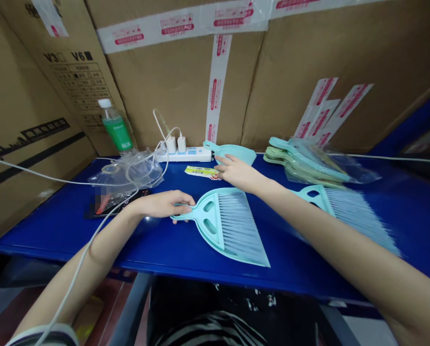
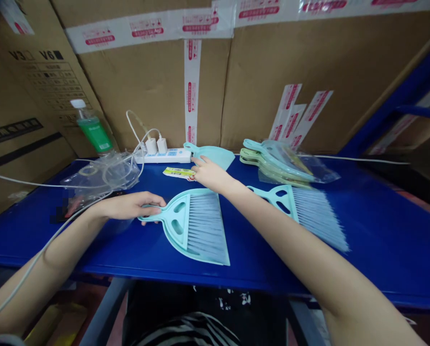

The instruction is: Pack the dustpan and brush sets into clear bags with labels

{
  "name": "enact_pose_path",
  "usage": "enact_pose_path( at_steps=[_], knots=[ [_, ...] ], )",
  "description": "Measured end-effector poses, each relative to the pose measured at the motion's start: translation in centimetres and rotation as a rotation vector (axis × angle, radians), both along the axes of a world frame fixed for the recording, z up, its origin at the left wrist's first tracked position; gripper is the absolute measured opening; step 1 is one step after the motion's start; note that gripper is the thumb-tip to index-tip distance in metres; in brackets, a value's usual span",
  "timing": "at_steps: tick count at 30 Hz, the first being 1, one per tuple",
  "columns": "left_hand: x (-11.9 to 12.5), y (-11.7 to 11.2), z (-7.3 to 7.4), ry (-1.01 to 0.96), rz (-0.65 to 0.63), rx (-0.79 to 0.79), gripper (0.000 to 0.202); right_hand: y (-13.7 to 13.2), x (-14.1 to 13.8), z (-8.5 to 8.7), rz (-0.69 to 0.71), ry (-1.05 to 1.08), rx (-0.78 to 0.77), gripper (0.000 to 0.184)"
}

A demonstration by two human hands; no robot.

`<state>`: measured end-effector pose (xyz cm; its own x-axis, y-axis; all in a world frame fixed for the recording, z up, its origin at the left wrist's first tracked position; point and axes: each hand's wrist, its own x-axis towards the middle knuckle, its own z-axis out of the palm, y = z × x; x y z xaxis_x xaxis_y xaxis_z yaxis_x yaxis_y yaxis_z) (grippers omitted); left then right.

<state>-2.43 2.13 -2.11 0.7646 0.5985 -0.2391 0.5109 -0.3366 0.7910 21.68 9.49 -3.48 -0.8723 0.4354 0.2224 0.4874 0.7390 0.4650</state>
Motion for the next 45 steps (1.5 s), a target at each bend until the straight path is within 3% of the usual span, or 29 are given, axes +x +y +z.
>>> enact_pose_path(
  at_steps=[11, 20, 32, 36, 42, 45],
  knots=[
    [0.0, -0.1, -0.1, 0.005, 0.010, -0.003, 0.033, 0.2, -0.1, 0.8, 0.041, 0.077, -0.014, 0.025],
    [-0.1, 0.0, -0.2, 0.008, 0.007, -0.015, 0.035, -1.1, 0.7, 1.8, 0.014, 0.318, -0.261, 0.024],
    [0.2, -0.1, 0.1, 0.006, 0.011, -0.042, 0.039, -9.2, 4.7, 3.6, 0.116, 0.590, -0.531, 0.025],
    [0.4, -0.1, 0.0, 0.022, 0.021, -0.059, 0.038, -10.1, 4.6, 3.0, 0.124, 0.576, -0.653, 0.024],
    [0.3, -0.1, -0.2, 0.022, 0.032, -0.062, 0.036, -10.6, 4.8, 3.4, 0.098, 0.436, -1.006, 0.025],
    [0.3, -0.1, -0.1, 0.025, 0.029, -0.057, 0.036, -9.9, 5.8, 2.9, -0.013, 0.442, -0.902, 0.039]
  ],
)
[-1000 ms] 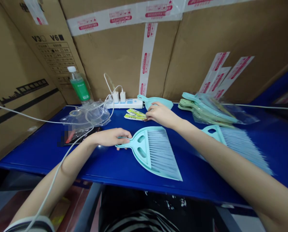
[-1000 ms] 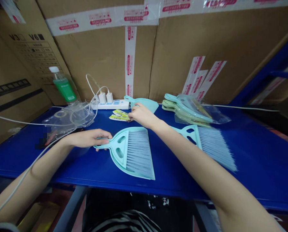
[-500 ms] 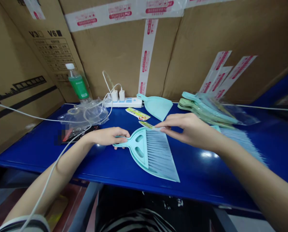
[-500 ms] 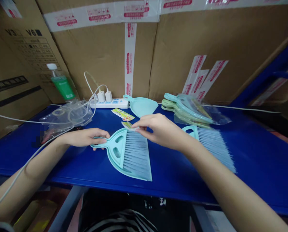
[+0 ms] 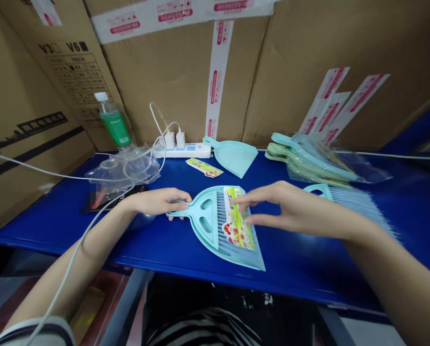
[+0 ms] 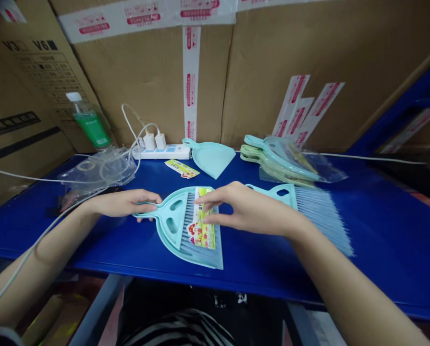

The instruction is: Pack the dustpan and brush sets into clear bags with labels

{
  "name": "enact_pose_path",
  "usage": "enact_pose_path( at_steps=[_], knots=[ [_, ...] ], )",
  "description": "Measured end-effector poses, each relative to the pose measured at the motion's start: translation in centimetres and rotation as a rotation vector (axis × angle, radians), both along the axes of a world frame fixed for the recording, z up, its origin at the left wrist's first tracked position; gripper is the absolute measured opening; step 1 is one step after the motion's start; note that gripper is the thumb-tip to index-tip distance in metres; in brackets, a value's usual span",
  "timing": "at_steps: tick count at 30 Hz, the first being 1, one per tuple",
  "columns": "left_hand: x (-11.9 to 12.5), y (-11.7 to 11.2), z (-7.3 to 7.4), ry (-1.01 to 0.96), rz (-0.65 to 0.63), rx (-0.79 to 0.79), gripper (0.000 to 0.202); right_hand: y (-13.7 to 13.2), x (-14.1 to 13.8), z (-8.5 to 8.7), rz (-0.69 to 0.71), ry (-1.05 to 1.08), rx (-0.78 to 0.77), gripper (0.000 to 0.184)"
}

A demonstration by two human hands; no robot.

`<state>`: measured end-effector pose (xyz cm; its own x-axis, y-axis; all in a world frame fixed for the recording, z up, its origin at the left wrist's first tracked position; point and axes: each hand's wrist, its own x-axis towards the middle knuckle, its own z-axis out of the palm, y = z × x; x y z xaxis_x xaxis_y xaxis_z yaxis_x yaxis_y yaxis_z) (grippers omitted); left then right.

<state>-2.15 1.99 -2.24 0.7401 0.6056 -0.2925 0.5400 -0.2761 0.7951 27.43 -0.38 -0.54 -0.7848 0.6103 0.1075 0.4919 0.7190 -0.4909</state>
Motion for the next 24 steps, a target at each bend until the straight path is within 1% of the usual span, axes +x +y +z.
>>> enact_pose_path(
  at_steps=[2, 4, 5, 7, 10, 13, 20, 24],
  knots=[
    [0.0, -0.1, 0.0, -0.001, -0.002, 0.008, 0.036, 0.5, 0.4, -0.9, -0.080, -0.061, 0.085, 0.061],
    [0.0, -0.1, 0.1, -0.006, -0.002, 0.015, 0.036, 0.8, 0.5, -1.8, -0.081, -0.154, 0.088, 0.085],
    [0.0, -0.1, 0.1, -0.008, -0.003, 0.018, 0.036, 0.8, 0.4, -2.2, -0.072, -0.194, 0.079, 0.093],
    [0.0, -0.1, 0.1, -0.005, -0.004, 0.019, 0.037, 0.6, 0.0, -2.7, -0.057, -0.244, 0.058, 0.102],
    [0.0, -0.1, 0.1, 0.008, -0.005, 0.012, 0.037, 0.2, -0.4, -2.7, -0.056, -0.297, -0.005, 0.108],
    [0.1, -0.1, 0.2, 0.006, 0.004, 0.008, 0.037, -0.1, -0.5, -2.6, -0.050, -0.312, -0.046, 0.110],
    [0.0, -0.1, 0.2, -0.004, 0.000, 0.010, 0.036, -0.1, -0.2, -2.7, -0.037, -0.284, -0.054, 0.107],
    [0.1, -0.1, 0.2, 0.002, -0.009, 0.020, 0.035, -0.1, -0.2, -2.6, -0.053, -0.270, -0.041, 0.105]
  ],
)
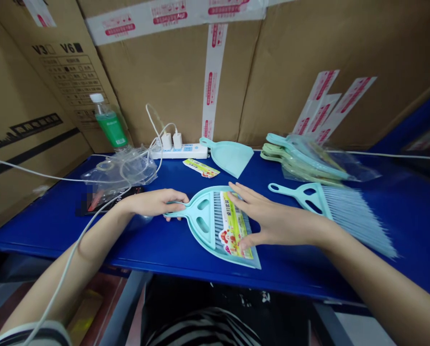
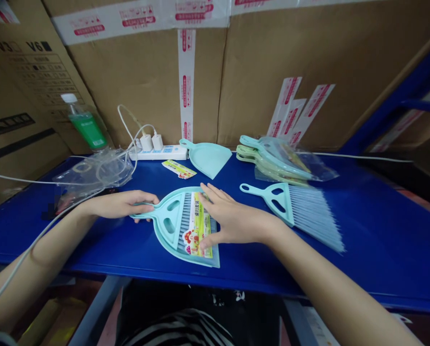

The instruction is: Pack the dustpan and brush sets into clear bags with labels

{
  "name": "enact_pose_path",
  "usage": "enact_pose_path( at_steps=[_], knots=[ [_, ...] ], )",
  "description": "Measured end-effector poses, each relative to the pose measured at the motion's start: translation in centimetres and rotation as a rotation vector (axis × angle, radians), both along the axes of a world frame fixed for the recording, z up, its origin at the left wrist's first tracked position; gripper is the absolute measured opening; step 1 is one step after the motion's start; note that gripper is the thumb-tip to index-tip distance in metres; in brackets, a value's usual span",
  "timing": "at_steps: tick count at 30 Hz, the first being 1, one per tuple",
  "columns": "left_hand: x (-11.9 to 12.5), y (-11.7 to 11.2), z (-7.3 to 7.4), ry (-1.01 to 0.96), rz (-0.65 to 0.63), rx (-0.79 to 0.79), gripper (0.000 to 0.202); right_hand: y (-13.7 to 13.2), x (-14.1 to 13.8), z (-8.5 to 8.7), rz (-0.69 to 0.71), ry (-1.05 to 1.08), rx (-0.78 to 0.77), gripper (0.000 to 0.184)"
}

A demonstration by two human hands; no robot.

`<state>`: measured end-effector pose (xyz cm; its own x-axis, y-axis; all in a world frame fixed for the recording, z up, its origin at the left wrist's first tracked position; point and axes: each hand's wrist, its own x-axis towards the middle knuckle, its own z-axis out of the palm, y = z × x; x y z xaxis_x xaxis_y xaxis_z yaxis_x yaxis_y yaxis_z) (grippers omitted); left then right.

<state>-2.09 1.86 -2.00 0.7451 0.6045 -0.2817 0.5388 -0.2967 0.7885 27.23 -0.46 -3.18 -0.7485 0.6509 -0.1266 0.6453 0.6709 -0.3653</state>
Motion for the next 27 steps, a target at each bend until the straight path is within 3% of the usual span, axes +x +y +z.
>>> enact_pose_path(
  at_steps=[12, 17, 22, 27],
  knots=[
    [0.06, -0.06, 0.11, 0.012, -0.011, 0.007, 0.036, -0.15, -0.70, 0.26, -0.060, -0.086, -0.041, 0.109],
    [0.01, -0.01, 0.01, 0.012, -0.008, 0.008, 0.036, 0.02, -0.20, 0.22, -0.025, -0.045, 0.002, 0.104],
    [0.01, 0.04, -0.01, 0.018, -0.006, -0.002, 0.036, 0.03, -0.36, 0.77, -0.104, -0.128, -0.037, 0.114],
    [0.06, 0.03, 0.12, 0.018, -0.011, -0.003, 0.036, 0.28, -0.05, 0.45, -0.091, -0.068, -0.042, 0.109]
  ],
)
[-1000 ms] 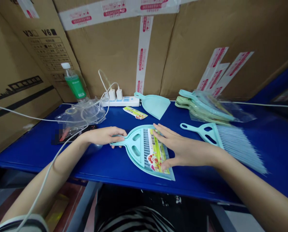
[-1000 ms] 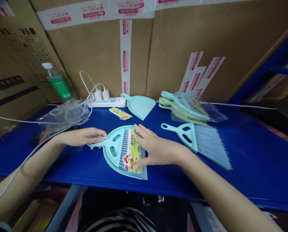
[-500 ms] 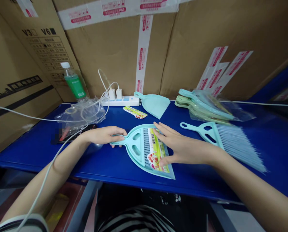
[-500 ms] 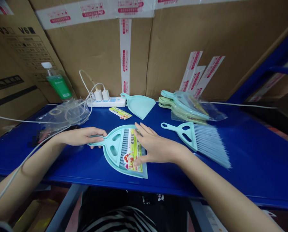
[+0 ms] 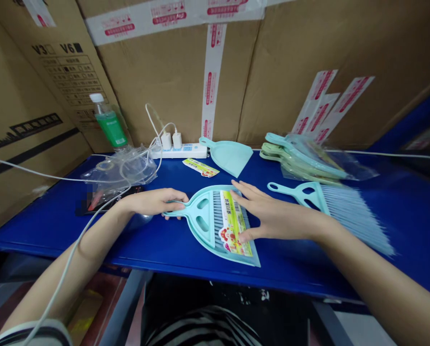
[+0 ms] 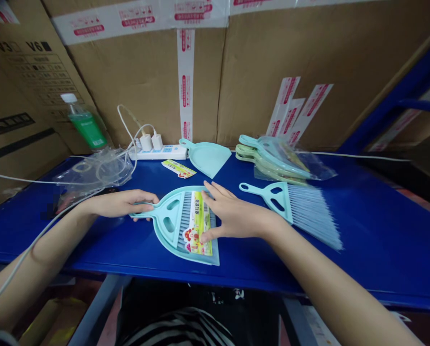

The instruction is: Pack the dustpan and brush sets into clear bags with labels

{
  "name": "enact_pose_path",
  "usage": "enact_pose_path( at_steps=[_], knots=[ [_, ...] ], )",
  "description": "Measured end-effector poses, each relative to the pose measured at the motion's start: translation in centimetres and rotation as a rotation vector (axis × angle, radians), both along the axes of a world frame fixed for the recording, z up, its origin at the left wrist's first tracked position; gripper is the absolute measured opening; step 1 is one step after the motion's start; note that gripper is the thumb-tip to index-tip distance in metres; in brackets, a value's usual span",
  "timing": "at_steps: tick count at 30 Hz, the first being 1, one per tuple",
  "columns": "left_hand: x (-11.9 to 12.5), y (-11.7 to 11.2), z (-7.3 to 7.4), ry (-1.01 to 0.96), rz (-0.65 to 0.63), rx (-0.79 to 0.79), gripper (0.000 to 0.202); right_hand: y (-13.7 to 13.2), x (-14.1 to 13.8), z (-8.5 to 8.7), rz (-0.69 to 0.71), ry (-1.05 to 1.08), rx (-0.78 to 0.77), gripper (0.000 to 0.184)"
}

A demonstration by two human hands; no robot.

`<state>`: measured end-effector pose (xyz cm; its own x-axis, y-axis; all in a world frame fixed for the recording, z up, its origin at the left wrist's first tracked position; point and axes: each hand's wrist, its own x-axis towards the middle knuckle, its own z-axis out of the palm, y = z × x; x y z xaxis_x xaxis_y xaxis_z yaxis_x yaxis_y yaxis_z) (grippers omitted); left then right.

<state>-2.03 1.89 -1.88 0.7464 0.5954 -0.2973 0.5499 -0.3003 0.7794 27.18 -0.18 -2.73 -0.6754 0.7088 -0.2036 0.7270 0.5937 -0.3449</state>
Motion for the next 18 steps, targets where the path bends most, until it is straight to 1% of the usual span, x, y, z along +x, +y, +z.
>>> enact_pose_path(
  at_steps=[4, 7, 14, 16, 18],
  knots=[
    [0.1, -0.1, 0.2, 0.002, -0.012, -0.003, 0.037, 0.5, 0.6, 0.0, -0.032, 0.013, 0.021, 0.109],
    [0.2, -0.2, 0.4, 0.008, -0.016, -0.003, 0.036, 1.0, 1.0, 0.1, -0.049, 0.029, 0.053, 0.103],
    [0.0, -0.3, 0.4, 0.024, -0.032, -0.037, 0.035, 2.2, 1.3, -0.5, -0.027, 0.111, 0.163, 0.081],
    [0.0, -0.4, 0.5, 0.028, -0.041, -0.014, 0.034, 2.4, 1.0, -0.7, -0.043, 0.107, 0.207, 0.071],
    [0.0, -0.6, 0.7, 0.044, -0.058, 0.059, 0.031, 2.5, 0.4, -0.9, -0.063, 0.109, 0.258, 0.059]
  ],
)
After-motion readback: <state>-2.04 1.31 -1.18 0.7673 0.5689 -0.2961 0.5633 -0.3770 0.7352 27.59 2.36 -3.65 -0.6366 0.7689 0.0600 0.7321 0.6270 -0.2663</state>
